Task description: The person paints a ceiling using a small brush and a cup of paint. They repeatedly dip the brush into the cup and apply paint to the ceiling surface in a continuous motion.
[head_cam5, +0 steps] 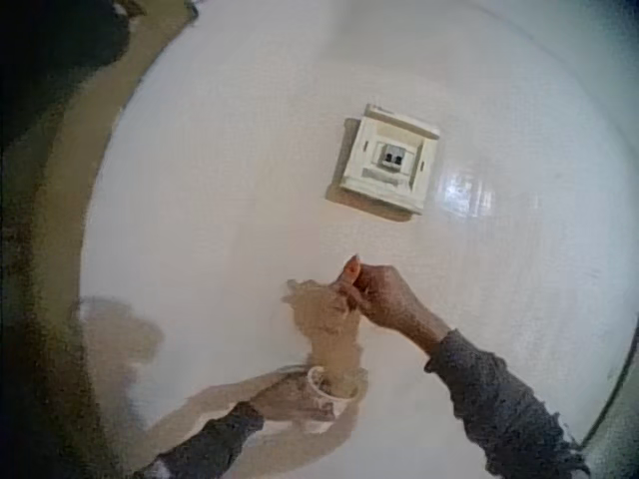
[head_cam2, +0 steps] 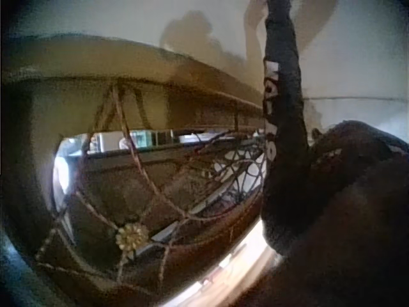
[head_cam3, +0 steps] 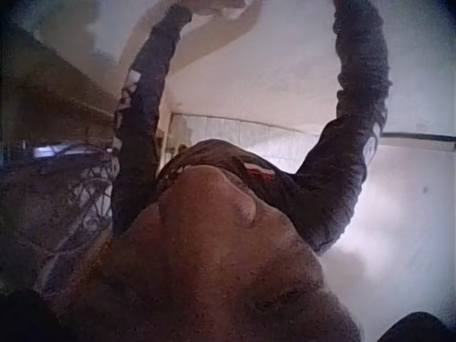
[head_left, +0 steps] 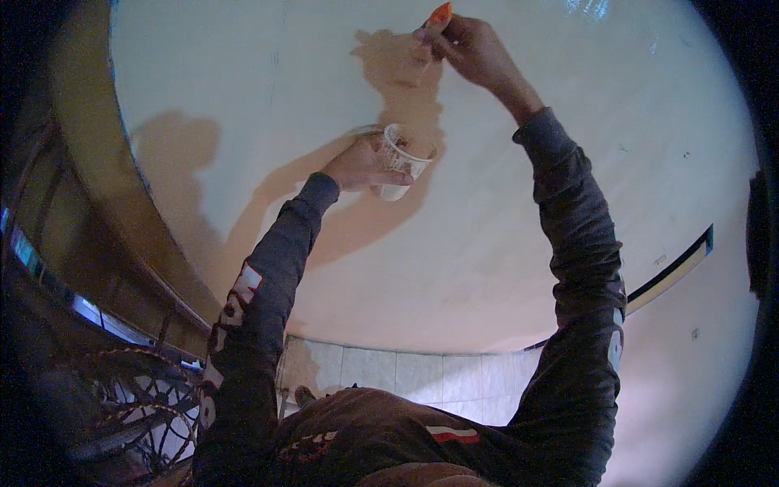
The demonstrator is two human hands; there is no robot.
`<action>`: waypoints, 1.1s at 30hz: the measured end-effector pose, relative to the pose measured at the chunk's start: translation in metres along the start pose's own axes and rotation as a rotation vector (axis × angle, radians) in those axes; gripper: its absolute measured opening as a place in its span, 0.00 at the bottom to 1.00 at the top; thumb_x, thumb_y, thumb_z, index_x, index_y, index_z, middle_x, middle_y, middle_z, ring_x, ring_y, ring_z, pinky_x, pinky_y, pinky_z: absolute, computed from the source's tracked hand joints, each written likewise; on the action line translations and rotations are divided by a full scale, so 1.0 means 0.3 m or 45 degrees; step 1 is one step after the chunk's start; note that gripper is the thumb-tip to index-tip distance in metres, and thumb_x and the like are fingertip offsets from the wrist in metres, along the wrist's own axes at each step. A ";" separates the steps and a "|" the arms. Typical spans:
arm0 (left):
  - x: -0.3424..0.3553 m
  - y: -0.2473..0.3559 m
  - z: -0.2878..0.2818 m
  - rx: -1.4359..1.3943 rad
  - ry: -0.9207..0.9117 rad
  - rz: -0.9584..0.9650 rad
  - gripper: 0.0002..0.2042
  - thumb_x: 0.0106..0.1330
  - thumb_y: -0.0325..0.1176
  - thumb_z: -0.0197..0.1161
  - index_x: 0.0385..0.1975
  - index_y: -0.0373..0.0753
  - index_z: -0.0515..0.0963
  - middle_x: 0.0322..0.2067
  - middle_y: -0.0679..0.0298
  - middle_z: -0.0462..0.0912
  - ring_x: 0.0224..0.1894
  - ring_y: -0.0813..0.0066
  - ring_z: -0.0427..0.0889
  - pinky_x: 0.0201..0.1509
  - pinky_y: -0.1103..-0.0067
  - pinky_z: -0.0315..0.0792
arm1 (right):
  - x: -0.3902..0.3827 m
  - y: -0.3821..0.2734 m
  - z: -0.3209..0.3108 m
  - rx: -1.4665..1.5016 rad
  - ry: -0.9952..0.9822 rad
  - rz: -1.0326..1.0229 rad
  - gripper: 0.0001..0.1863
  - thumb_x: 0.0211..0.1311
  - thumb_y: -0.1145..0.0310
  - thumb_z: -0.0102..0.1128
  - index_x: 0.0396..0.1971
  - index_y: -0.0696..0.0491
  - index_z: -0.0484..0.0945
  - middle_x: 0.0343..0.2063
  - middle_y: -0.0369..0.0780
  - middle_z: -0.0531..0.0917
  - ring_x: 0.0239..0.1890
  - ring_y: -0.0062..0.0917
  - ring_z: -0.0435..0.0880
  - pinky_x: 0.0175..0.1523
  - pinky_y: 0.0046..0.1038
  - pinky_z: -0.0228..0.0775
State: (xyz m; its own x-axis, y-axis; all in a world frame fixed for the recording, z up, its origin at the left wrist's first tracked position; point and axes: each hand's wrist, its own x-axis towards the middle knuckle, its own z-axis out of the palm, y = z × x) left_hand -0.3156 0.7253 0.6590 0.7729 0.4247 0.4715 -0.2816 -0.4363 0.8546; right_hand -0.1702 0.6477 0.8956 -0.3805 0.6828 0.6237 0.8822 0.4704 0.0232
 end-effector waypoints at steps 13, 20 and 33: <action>0.007 -0.019 -0.007 0.233 0.041 0.126 0.38 0.49 0.49 0.79 0.59 0.41 0.72 0.53 0.61 0.80 0.53 0.66 0.79 0.62 0.72 0.72 | -0.007 -0.083 -0.108 0.168 0.386 -0.026 0.14 0.74 0.65 0.54 0.37 0.63 0.80 0.24 0.38 0.82 0.25 0.18 0.79 0.32 0.24 0.73; -0.049 -0.032 0.041 0.411 0.253 0.140 0.36 0.47 0.49 0.80 0.54 0.36 0.74 0.47 0.58 0.83 0.50 0.66 0.81 0.57 0.71 0.75 | -0.106 -0.038 0.149 0.197 0.194 0.078 0.16 0.72 0.58 0.58 0.39 0.58 0.83 0.27 0.36 0.85 0.29 0.19 0.82 0.37 0.26 0.76; -0.341 -0.343 0.132 0.443 0.311 0.059 0.32 0.43 0.42 0.83 0.48 0.37 0.76 0.45 0.63 0.83 0.47 0.69 0.80 0.55 0.71 0.75 | -0.360 -0.127 0.434 0.261 -0.076 0.258 0.12 0.68 0.63 0.62 0.39 0.57 0.84 0.28 0.41 0.88 0.29 0.23 0.86 0.38 0.27 0.78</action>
State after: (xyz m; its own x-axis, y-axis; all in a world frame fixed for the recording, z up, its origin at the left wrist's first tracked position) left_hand -0.3433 0.6954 0.5141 0.5948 0.5554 0.5812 -0.0720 -0.6833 0.7266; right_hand -0.1989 0.6287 0.7255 -0.2233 0.8034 0.5520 0.8697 0.4200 -0.2594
